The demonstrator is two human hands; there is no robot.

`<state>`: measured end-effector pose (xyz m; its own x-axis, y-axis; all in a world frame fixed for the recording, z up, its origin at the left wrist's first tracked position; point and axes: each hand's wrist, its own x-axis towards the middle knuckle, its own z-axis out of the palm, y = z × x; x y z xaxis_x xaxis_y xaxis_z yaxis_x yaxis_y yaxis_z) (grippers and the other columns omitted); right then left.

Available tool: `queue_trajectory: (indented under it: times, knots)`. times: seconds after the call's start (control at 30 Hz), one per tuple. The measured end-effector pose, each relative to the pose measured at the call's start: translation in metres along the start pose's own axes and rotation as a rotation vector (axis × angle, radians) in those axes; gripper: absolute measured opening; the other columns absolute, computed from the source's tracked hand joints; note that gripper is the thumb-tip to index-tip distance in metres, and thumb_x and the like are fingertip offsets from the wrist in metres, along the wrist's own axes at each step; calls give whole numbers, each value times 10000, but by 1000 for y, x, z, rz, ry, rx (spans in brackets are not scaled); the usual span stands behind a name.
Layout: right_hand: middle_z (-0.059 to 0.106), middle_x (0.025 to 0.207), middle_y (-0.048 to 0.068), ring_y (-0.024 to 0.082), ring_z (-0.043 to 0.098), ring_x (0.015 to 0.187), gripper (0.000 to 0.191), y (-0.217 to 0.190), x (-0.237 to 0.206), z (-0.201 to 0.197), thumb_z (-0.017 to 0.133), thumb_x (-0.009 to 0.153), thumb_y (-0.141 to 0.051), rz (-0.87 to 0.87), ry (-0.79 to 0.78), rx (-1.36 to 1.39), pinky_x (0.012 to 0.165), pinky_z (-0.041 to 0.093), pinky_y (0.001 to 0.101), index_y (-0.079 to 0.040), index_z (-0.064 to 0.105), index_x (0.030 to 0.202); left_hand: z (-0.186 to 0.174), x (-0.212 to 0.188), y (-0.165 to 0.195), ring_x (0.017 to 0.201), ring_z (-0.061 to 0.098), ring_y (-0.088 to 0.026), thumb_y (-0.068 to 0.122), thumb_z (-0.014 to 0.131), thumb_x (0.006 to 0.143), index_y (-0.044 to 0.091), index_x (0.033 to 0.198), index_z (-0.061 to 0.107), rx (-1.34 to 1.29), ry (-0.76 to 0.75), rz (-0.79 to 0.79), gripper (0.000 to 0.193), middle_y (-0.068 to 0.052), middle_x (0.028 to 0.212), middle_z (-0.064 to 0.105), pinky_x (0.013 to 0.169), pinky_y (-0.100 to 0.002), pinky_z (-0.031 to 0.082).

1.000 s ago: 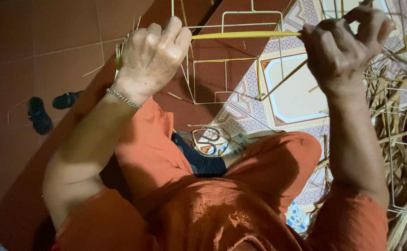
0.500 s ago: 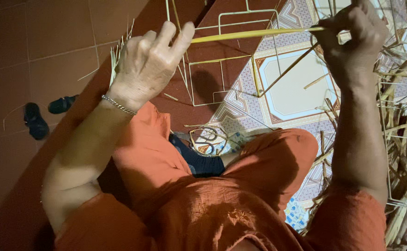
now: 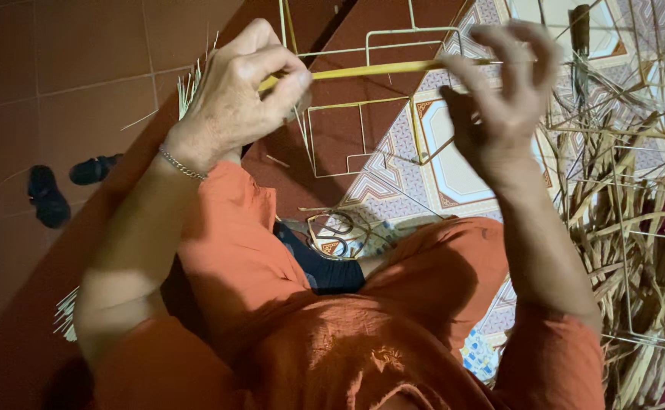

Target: The person sits on the floor and assembles a rectangular bamboo frame by wrapping its edges with yellow tape. They repeatedly measure, cut, and secure the tape along the frame's perimeter.

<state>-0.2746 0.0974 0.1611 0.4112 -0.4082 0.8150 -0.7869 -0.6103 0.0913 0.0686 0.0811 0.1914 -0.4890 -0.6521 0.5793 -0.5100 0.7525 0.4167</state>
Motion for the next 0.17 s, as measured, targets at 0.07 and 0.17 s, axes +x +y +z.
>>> queue_trajectory:
  times: [0.07, 0.17]
  knots:
    - [702, 1257, 71, 298, 496, 1243, 228, -13, 15, 19, 871, 991, -106, -69, 19, -30, 1037, 424, 452, -169, 776, 1187, 0, 0, -6, 833, 615, -237, 118, 777, 1034, 28, 999, 728, -4, -12, -17, 108, -93, 935, 561, 735, -385, 494]
    - [690, 1201, 12, 262, 496, 1241, 254, -31, 30, 17, 883, 976, -214, -139, -15, -92, 1033, 368, 483, -169, 778, 1202, 4, -3, -12, 889, 620, -243, 145, 788, 1014, 31, 996, 727, -54, -5, -15, 130, -99, 956, 575, 776, -381, 501]
